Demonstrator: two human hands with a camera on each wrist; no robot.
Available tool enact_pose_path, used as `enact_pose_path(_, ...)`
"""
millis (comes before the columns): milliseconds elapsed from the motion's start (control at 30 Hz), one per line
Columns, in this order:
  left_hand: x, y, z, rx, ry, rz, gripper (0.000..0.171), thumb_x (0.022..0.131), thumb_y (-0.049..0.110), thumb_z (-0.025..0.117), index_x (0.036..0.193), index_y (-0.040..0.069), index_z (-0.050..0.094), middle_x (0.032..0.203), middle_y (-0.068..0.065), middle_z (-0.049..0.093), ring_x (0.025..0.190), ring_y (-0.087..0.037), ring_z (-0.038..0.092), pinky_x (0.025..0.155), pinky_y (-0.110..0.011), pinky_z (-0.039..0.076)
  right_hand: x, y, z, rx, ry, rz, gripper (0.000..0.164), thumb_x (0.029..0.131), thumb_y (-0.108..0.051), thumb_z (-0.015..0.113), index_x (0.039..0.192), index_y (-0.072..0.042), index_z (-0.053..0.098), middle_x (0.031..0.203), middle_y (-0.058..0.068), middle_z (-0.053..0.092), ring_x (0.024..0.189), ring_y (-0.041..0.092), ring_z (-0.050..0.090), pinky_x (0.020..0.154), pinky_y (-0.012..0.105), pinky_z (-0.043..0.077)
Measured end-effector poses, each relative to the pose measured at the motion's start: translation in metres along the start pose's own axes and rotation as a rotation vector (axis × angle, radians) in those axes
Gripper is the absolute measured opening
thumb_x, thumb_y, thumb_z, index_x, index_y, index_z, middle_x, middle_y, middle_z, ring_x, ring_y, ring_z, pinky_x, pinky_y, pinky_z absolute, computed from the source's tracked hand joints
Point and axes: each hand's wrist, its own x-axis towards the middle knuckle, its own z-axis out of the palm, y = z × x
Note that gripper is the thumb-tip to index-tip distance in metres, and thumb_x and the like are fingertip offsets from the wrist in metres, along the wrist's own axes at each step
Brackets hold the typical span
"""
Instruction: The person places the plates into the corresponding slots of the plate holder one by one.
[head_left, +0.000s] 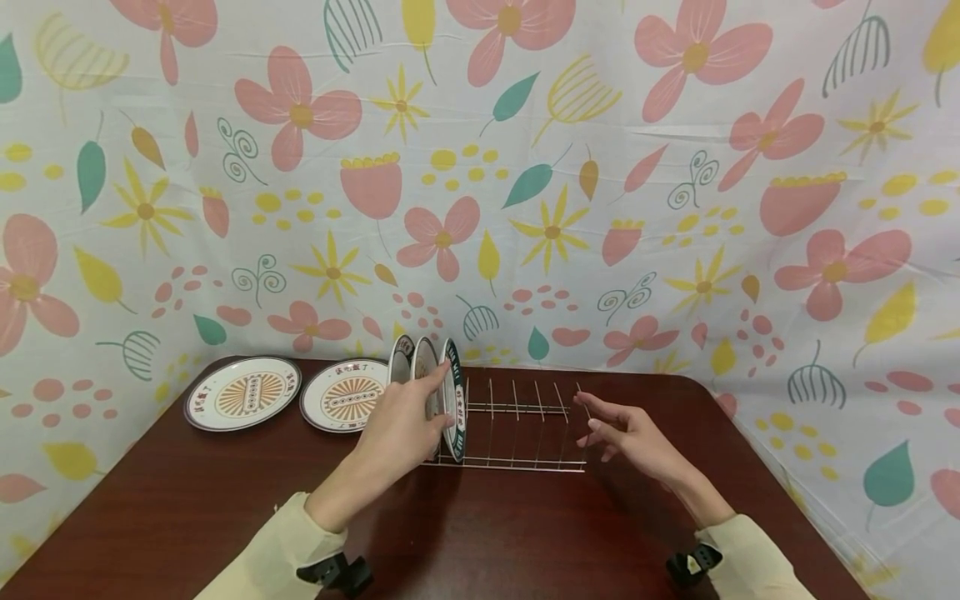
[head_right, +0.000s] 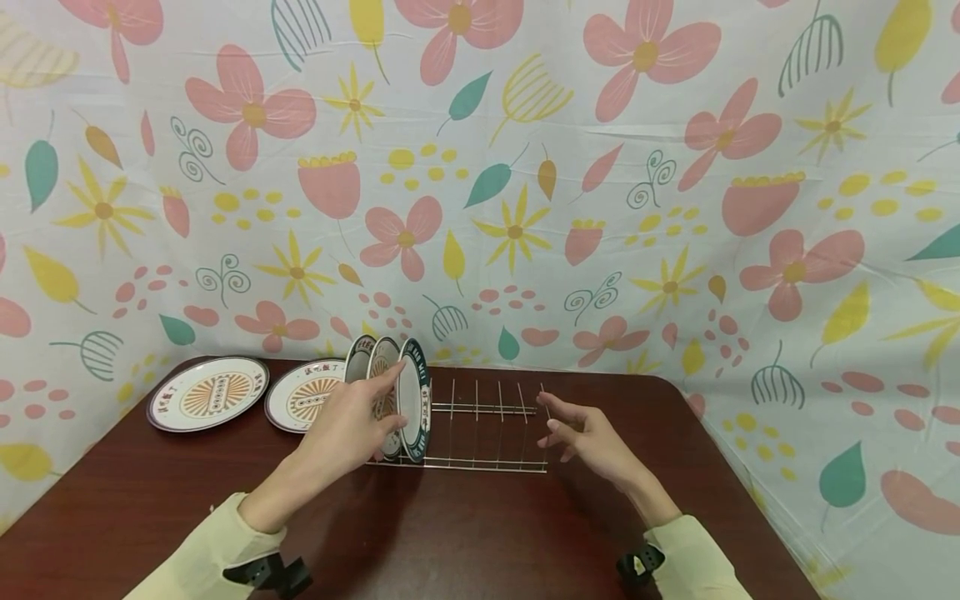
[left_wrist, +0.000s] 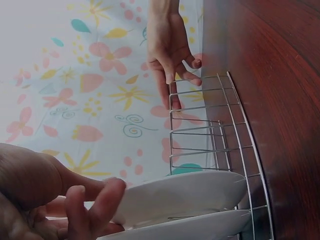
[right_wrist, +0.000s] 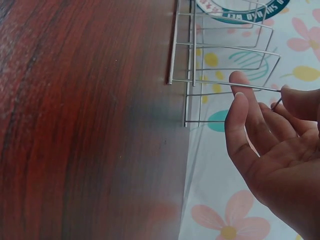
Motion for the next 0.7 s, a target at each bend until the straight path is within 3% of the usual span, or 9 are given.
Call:
enact_pose_path(333, -0.005, 0.003, -0.02, -0.05, 0.015, -0.006, 0.072, 0.085, 0.005, 0.087, 0.152, 0.009, 0.059, 0.07, -0.002, 0.065, 0.04, -0.002, 0.05, 0.05, -0.029, 0.047, -0.001, -0.002, 0.001, 0.003, 0.009, 0.013, 0.055, 0.11, -0.017, 0.057, 0.16, 0.0, 0.041, 0.16, 0.026, 0.041, 0.102, 0.03, 0.075, 0.068, 0.042, 0.061)
enact_pose_path(500, -0.011, 0.004, -0.04, -0.073, 0.052, 0.016, 0.069, 0.085, 0.003, 0.086, 0.149, 0.011, 0.061, 0.086, -0.012, 0.074, 0.041, -0.006, 0.041, 0.045, -0.029, 0.043, 0.0, -0.001, 0.001, -0.001, 0.004, 0.014, 0.054, 0.111, -0.015, 0.056, 0.16, -0.001, 0.041, 0.161, 0.024, 0.041, 0.102, 0.03, 0.075, 0.068, 0.042, 0.06)
enact_pose_path(633, -0.015, 0.0, -0.057, -0.082, 0.119, 0.025, 0.066, 0.085, 0.003, 0.086, 0.147, 0.013, 0.065, 0.122, -0.014, 0.075, 0.043, -0.003, 0.05, 0.045, -0.029, 0.045, 0.001, -0.001, 0.0, -0.003, 0.0, 0.012, 0.053, 0.111, -0.012, 0.055, 0.16, -0.001, 0.041, 0.161, 0.025, 0.04, 0.103, 0.031, 0.074, 0.068, 0.041, 0.06)
enact_pose_path(700, -0.017, -0.002, -0.066, -0.102, 0.142, 0.006, 0.063, 0.087, 0.003, 0.085, 0.146, 0.014, 0.065, 0.118, -0.014, 0.076, 0.043, -0.003, 0.057, 0.043, -0.028, 0.048, 0.0, -0.002, 0.0, -0.001, 0.001, 0.011, 0.053, 0.111, -0.011, 0.054, 0.161, -0.001, 0.041, 0.161, 0.026, 0.04, 0.103, 0.032, 0.074, 0.068, 0.041, 0.061)
